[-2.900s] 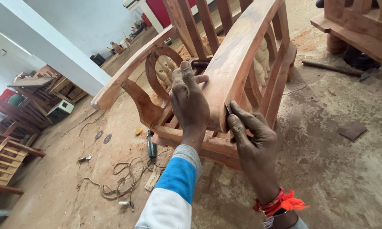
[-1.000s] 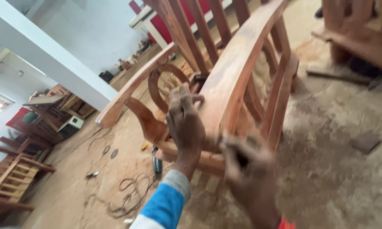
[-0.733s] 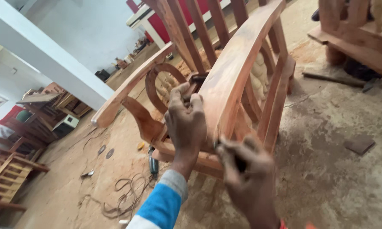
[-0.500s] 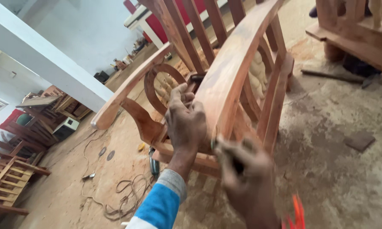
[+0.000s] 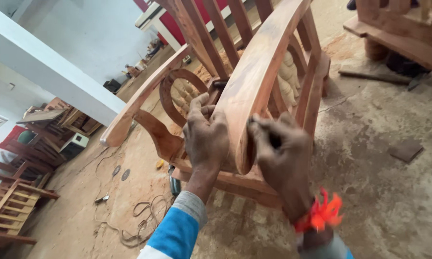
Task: The person sands the wooden surface of a chair by hand using a piece of sandpaper.
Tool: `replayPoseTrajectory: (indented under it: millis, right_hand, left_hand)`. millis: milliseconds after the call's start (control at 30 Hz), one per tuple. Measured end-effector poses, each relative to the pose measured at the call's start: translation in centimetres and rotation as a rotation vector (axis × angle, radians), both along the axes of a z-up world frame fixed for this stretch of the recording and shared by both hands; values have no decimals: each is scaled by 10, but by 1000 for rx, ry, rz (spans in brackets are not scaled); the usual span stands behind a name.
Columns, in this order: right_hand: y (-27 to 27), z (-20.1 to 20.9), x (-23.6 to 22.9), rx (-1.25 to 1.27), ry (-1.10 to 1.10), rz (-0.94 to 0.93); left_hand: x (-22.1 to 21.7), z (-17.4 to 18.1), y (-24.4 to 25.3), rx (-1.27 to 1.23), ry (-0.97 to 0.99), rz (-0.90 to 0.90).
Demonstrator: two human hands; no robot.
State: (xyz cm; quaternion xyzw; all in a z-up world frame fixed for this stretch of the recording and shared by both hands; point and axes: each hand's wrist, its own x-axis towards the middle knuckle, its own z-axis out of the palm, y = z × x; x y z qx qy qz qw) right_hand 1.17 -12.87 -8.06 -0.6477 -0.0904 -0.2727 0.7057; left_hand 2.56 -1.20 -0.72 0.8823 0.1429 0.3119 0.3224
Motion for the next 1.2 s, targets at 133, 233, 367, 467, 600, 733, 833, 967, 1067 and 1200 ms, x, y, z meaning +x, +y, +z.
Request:
replayPoseTrajectory:
  millis: [133, 233, 367, 467, 600, 733, 833, 967, 1067, 1200]
  right_hand:
    - [4, 0, -52, -29, 84, 32]
    - [2, -2, -17, -26, -89, -13]
    - [2, 3, -44, -49, 8, 6]
    - [3, 1, -37, -38, -79, 17]
    - [-4, 6, -6, -28, -20, 31]
    - [3, 0, -46, -41, 40, 71]
    - [0, -5, 7, -56, -142, -32]
    - [-3, -7, -6, 55, -129, 50]
    - [-2, -4, -2, -25, -106, 33]
    - [-14, 7, 42, 34, -110, 1]
  left_hand:
    - [3, 7, -2, 98, -32, -11]
    - [0, -1, 2, 96, 19, 9]
    - [1, 8, -4, 128, 2, 25]
    - [-1, 6, -3, 76, 60, 48]
    - [-1, 3, -2, 48, 31, 11]
    - [-1, 11, -7, 101, 49, 50]
    - [-1, 9, -4, 42, 84, 43]
    - [0, 14, -9, 92, 33, 15]
    - [0, 10, -6, 87, 44, 48]
    - [1, 5, -5, 86, 5, 11]
